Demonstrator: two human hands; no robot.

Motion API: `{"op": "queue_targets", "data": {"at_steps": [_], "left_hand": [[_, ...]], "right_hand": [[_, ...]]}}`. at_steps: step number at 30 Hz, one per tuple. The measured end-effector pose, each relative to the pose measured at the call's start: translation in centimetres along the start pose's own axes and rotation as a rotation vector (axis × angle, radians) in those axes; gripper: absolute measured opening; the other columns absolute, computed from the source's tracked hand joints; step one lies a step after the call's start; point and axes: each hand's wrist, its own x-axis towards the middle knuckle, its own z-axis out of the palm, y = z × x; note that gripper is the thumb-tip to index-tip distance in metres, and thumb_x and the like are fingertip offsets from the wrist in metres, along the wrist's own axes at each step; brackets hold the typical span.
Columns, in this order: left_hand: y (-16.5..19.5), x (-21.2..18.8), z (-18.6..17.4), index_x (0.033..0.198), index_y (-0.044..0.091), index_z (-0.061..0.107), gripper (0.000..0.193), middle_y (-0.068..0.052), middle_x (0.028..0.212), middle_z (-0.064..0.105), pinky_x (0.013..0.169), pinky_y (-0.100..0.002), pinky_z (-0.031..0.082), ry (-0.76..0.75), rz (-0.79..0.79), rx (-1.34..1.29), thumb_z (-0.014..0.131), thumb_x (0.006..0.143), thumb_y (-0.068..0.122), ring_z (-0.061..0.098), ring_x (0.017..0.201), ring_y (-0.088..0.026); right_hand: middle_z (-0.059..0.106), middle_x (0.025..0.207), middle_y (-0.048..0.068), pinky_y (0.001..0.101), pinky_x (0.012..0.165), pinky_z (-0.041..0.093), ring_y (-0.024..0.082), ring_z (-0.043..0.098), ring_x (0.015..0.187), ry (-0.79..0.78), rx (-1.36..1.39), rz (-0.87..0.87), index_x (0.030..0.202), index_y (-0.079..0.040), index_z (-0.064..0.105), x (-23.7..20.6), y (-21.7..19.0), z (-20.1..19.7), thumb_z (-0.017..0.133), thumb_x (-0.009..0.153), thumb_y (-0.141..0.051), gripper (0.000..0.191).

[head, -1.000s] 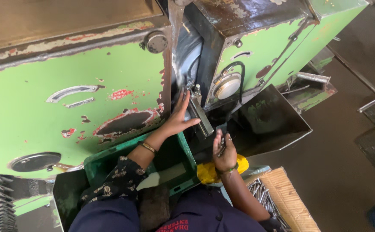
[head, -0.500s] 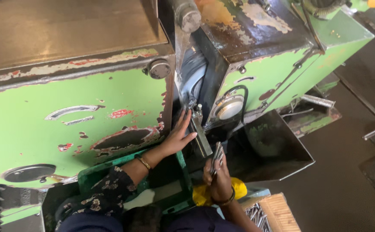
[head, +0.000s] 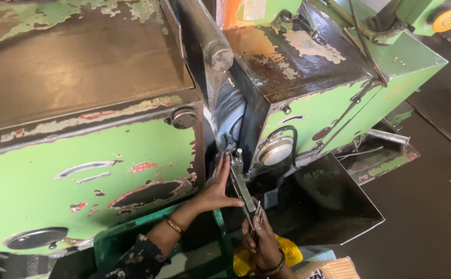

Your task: The person repeatedly presses small metal rods against a rotating grinding wheel to smooth their surfaces. They hold several rods in one hand and feed them one by one to the wheel, then place the finished pieces into a cardboard box.

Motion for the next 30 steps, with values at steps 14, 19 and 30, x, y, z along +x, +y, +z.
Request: {"op": "queue_targets", "data": {"at_steps": [14, 19, 30], "left_hand": [[-1.2, -0.3, 1.7, 0.17, 0.015, -0.001, 0.113, -0.021, 0.179, -0.012, 0.125, -0.055, 0.016, 0.129, -0.141, -0.031, 0.069, 0.09, 0.054, 0.002, 0.164, -0.04], [-0.4, 0.3, 0.5, 0.157, 0.01, -0.017, 0.157, -0.029, 0.165, -0.016, 0.12, -0.054, 0.016, 0.04, 0.001, -0.003, 0.09, 0.055, 0.06, -0.004, 0.153, -0.047], [-2.0, -0.1, 1.1, 0.165, 0.009, -0.005, 0.111, -0.032, 0.169, -0.01, 0.125, -0.049, 0.011, 0.072, 0.07, -0.106, 0.071, 0.093, 0.044, -0.005, 0.159, -0.044]], "right_hand": [[0.062, 0.087, 0.005, 0.0268, 0.054, 0.046, 0.013, 0.054, 0.067, 0.405, 0.255, -0.094, 0.119, -0.016, 0.051, 2.9, 1.8, -3.5, 0.05, 0.1, -0.018, 0.018], [0.064, 0.09, 0.004, 0.0281, 0.059, 0.051, 0.014, 0.06, 0.071, 0.425, 0.254, -0.092, 0.11, -0.011, 0.051, 2.3, 1.5, -3.3, 0.047, 0.103, -0.021, 0.013], [0.052, 0.071, 0.001, 0.0214, 0.044, 0.036, 0.008, 0.045, 0.051, 0.163, 0.136, -0.21, 0.141, -0.017, 0.044, 0.5, 0.5, -1.0, 0.044, 0.106, -0.032, 0.038]]}}
